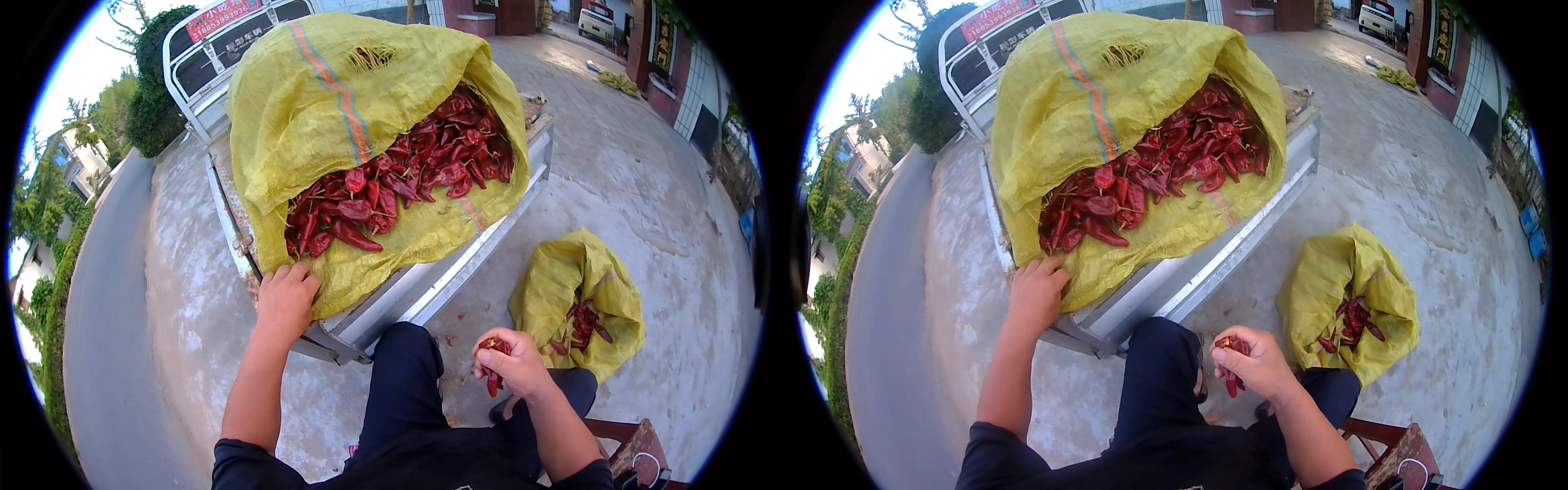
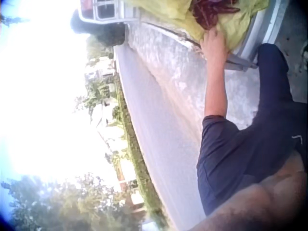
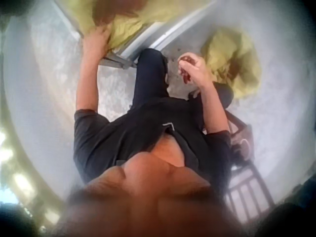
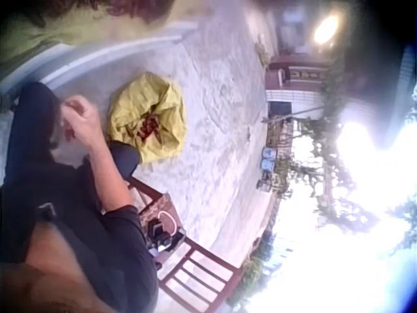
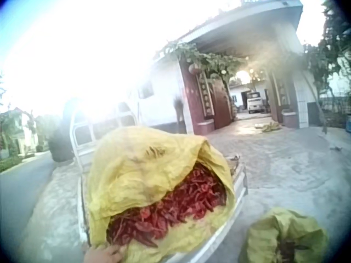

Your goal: The person sits on a low stool and removes stems from dried red chilies by hand. They pick chilies from a large yellow sack on a truck bed, pull off the stems, and drop the chilies into a smaller yellow sack on the ground.

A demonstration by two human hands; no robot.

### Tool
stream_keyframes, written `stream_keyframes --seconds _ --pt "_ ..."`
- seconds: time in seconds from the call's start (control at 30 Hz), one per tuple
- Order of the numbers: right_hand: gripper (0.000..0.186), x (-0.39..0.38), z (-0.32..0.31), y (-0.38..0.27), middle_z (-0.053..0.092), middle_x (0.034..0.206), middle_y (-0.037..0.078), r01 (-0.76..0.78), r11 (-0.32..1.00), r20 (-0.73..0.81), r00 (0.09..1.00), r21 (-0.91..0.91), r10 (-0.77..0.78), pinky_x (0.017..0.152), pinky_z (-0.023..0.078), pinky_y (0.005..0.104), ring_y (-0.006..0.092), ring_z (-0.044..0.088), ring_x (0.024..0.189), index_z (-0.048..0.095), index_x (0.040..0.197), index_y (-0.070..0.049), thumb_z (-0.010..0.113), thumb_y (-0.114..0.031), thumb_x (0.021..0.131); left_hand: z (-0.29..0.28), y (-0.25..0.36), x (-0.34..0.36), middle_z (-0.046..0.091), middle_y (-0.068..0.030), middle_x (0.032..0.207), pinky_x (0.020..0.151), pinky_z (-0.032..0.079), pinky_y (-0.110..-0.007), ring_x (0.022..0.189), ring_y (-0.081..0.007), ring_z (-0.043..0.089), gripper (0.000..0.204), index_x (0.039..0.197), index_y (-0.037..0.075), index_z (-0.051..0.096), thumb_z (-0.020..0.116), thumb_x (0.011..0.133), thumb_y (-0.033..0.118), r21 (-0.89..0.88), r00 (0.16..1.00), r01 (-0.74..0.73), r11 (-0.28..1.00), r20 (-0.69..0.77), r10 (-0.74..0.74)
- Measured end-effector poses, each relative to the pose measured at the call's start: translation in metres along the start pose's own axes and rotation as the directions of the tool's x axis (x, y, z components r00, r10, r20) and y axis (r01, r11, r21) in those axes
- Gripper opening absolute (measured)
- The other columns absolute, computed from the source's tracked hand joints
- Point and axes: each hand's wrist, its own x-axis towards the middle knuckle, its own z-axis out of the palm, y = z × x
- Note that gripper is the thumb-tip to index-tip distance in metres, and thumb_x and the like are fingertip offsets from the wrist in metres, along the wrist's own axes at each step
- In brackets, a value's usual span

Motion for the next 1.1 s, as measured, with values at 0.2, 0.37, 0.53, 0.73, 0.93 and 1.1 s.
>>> stream_keyframes --seconds 0.2,0.37,0.53,0.73,0.93,1.1 --pt "0.017 0.012 0.014 0.001 0.072 0.093 0.006 -0.06 0.998 -0.006 0.998 -0.003 0.06 0.074 0.057 0.0287 0.0157 0.072 0.083 0.067 0.106 -0.002 0.076 -0.015 0.098 -0.009 0.022 -0.003 0.073 -0.0092 0.121 0.089 0.055 -0.044 0.102 -0.0315 0.07 0.035 0.114 0.01 0.074 0.073 0.079 0.002 -0.242 0.93 -0.114 0.964 -0.367 0.018" --pt "0.018 0.042 0.055 -0.004 0.072 0.105 0.007 0.081 0.987 -0.035 0.996 -0.141 -0.086 0.076 0.058 0.0297 0.014 0.072 0.092 0.064 0.113 -0.003 0.074 -0.008 0.099 -0.028 0.084 -0.001 0.073 -0.014 0.119 0.085 0.056 -0.043 0.098 -0.032 0.071 0.054 0.131 0.004 0.065 0.077 0.079 0.002 -0.366 0.896 -0.283 0.886 -0.431 0.108" --pt "0.022 0.05 0.073 -0.009 0.073 0.098 0.012 0.095 0.96 -0.044 0.993 -0.265 -0.111 0.067 0.056 0.029 0.0123 0.068 0.071 0.062 0.117 -0.005 0.073 -0.009 0.099 -0.026 0.14 0.001 0.073 -0.0149 0.114 0.081 0.056 -0.042 0.094 -0.0325 0.071 0.059 0.137 0.004 0.062 0.077 0.08 0.001 -0.539 0.952 -0.287 0.792 -0.254 0.171" --pt "0.022 0.036 0.035 -0.008 0.073 0.103 0.013 -0.071 0.995 0.059 0.996 0.068 0.067 0.073 0.059 0.032 0.0176 0.073 0.082 0.058 0.123 -0.003 0.064 -0.003 0.102 -0.019 0.133 -0.001 0.072 -0.0153 0.109 0.076 0.057 -0.043 0.089 -0.0337 0.072 0.046 0.134 0.005 0.065 0.076 0.089 0.007 -0.881 0.984 -0.119 0.459 -0.044 0.17" --pt "0.031 0.026 0.025 -0.007 0.074 0.105 0.012 -0.135 0.99 0.104 0.986 0.05 0.13 0.076 0.06 0.0341 0.0186 0.073 0.084 0.058 0.133 -0.002 0.063 -0.005 0.102 -0.009 0.137 0.005 0.07 -0.0126 0.088 0.069 0.055 -0.043 0.081 -0.0348 0.069 0.015 0.103 0.005 0.071 0.074 0.089 0.01 -0.766 0.937 -0.265 0.585 -0.062 0.344" --pt "0.036 0.025 0.033 -0.037 0.073 0.098 0.008 -0.047 0.878 0.185 0.971 -0.477 0.152 0.071 0.058 0.0311 0.0153 0.071 0.079 0.064 0.127 -0.002 0.075 -0.02 0.099 -0.007 0.143 0.005 0.065 -0.011 0.076 0.063 0.051 -0.044 0.07 -0.0354 0.065 0.009 0.087 0.005 0.066 0.073 0.088 0.011 -0.801 0.914 -0.31 0.512 -0.102 0.393"
